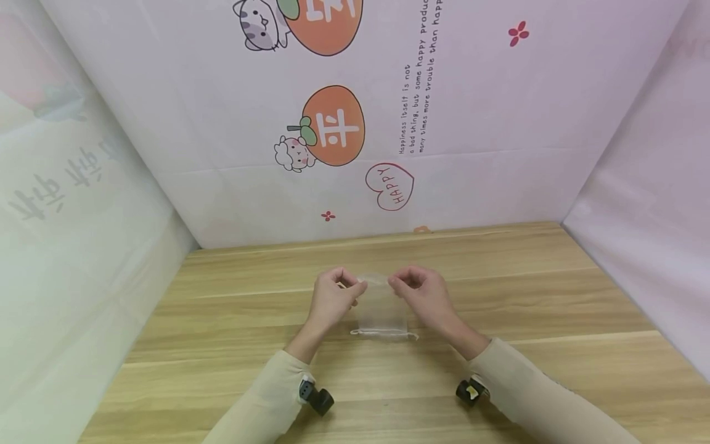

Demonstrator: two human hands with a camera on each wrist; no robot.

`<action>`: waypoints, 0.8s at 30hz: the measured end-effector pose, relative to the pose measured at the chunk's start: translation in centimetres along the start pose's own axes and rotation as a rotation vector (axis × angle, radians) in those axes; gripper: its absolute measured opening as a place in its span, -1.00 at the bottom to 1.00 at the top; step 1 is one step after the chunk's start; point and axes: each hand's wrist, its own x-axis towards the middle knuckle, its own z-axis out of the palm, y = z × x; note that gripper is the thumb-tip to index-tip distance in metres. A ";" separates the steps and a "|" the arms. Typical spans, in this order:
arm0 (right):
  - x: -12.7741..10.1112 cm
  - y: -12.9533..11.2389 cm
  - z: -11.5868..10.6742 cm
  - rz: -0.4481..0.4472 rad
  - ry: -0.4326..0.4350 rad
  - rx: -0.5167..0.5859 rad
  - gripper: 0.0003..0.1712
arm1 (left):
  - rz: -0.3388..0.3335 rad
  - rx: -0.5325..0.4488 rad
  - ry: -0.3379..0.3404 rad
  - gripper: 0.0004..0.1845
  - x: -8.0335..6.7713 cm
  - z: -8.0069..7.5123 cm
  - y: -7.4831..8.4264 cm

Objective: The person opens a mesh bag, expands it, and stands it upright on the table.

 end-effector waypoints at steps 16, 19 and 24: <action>0.0 -0.6 0.0 -0.022 0.019 -0.066 -0.92 | 0.000 -0.017 -0.024 -0.86 0.2 0.4 -0.1; 0.0 -0.6 0.0 -0.026 0.021 -0.071 -0.93 | -0.015 -0.035 -0.034 -0.85 0.2 0.4 -0.2; 0.1 -0.4 -0.1 -0.036 0.028 -0.083 -0.94 | -0.056 -0.059 -0.083 -0.74 -0.1 0.0 -0.2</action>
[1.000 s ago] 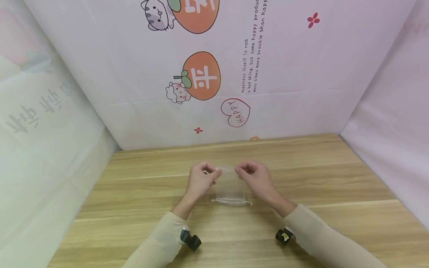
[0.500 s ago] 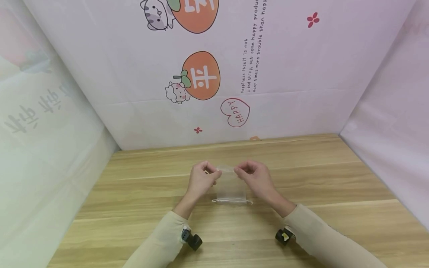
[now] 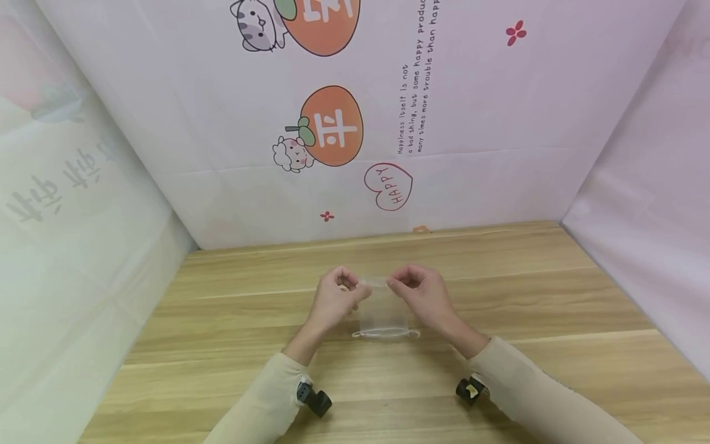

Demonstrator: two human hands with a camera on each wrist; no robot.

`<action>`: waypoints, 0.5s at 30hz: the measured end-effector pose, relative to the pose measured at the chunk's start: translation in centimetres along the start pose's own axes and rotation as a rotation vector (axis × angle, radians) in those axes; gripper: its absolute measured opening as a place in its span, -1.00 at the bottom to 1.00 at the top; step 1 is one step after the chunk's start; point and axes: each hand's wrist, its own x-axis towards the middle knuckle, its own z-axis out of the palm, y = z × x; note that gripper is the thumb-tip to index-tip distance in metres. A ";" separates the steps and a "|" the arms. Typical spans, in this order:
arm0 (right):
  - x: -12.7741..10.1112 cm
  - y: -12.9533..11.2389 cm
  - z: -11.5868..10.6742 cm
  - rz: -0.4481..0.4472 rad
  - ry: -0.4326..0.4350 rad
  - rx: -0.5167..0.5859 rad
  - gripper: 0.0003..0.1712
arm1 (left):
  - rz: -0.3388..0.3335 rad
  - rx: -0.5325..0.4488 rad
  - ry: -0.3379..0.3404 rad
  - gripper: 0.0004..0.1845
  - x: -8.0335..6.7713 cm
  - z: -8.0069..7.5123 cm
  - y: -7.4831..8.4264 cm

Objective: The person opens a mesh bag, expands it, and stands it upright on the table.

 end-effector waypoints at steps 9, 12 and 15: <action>0.2 -0.1 -0.1 0.003 -0.019 -0.023 -0.94 | -0.014 0.013 -0.035 -0.67 -0.3 -0.8 0.4; 0.2 -0.1 -0.1 -0.005 -0.030 -0.025 -0.94 | -0.018 0.025 -0.039 -0.68 -0.2 -0.9 0.4; 0.3 -0.1 -0.1 -0.010 -0.041 -0.028 -0.94 | -0.016 0.058 -0.054 -0.66 0.0 -0.9 0.4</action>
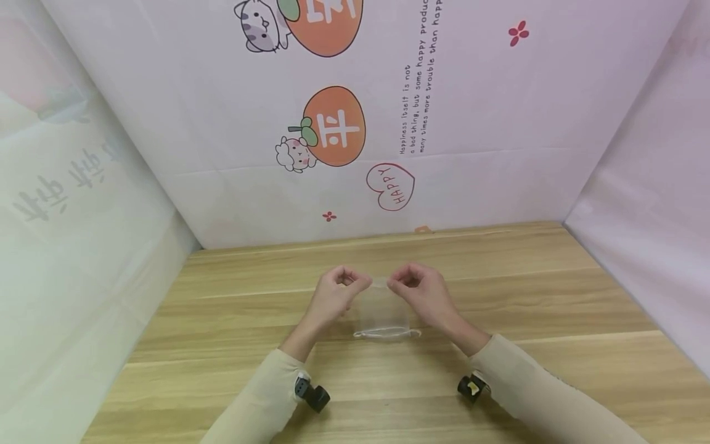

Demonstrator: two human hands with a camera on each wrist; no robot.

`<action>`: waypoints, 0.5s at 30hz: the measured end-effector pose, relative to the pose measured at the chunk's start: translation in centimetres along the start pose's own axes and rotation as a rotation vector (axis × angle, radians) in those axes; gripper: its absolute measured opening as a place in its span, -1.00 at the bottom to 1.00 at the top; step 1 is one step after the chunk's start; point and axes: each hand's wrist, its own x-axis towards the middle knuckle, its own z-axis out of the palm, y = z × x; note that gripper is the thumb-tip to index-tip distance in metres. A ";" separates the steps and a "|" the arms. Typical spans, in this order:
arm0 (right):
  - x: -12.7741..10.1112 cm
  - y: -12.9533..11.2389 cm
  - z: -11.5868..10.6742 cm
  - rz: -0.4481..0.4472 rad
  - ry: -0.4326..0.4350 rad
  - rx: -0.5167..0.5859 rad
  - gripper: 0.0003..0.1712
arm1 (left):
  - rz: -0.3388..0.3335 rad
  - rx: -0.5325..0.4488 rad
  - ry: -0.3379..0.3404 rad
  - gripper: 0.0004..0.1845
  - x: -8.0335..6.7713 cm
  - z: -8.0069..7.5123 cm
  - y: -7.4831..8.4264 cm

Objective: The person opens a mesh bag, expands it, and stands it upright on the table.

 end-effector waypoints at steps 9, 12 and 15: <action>0.0 0.0 0.0 0.005 -0.037 0.000 -0.91 | 0.050 0.080 -0.007 -0.74 0.4 0.6 0.3; 0.1 0.1 0.0 0.004 -0.032 0.004 -0.91 | 0.063 0.091 -0.008 -0.80 0.5 0.7 0.4; 0.1 0.1 0.0 -0.004 -0.027 0.004 -0.90 | 0.068 0.100 -0.008 -0.84 0.5 0.7 0.4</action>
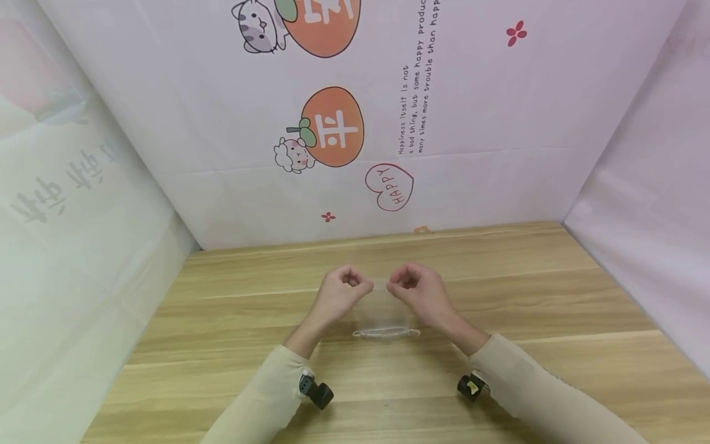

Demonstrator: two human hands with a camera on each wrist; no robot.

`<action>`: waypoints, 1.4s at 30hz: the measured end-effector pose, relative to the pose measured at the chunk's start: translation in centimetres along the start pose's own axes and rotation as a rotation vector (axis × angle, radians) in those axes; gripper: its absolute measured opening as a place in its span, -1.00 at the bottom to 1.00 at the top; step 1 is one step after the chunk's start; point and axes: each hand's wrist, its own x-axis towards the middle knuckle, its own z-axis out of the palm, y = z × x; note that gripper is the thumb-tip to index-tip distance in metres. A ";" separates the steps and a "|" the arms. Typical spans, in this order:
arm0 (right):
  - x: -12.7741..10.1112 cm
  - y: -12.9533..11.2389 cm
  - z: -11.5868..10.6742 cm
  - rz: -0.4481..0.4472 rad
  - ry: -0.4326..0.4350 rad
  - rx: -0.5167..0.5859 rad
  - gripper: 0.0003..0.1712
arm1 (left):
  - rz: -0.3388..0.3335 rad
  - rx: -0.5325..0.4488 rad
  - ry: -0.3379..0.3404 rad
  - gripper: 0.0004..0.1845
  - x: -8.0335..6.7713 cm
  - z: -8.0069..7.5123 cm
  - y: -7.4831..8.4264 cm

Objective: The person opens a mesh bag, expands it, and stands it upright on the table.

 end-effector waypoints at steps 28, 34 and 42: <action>0.0 -0.1 -0.1 -0.038 0.003 -0.096 -0.96 | 0.028 0.144 0.033 -0.86 0.3 -0.3 0.3; 0.0 0.0 -0.2 -0.037 0.002 -0.094 -0.96 | 0.023 0.165 0.043 -0.85 0.6 -0.2 0.1; -0.1 0.4 -0.4 -0.017 0.002 -0.099 -0.95 | 0.011 0.207 0.054 -0.89 0.8 -0.3 -0.2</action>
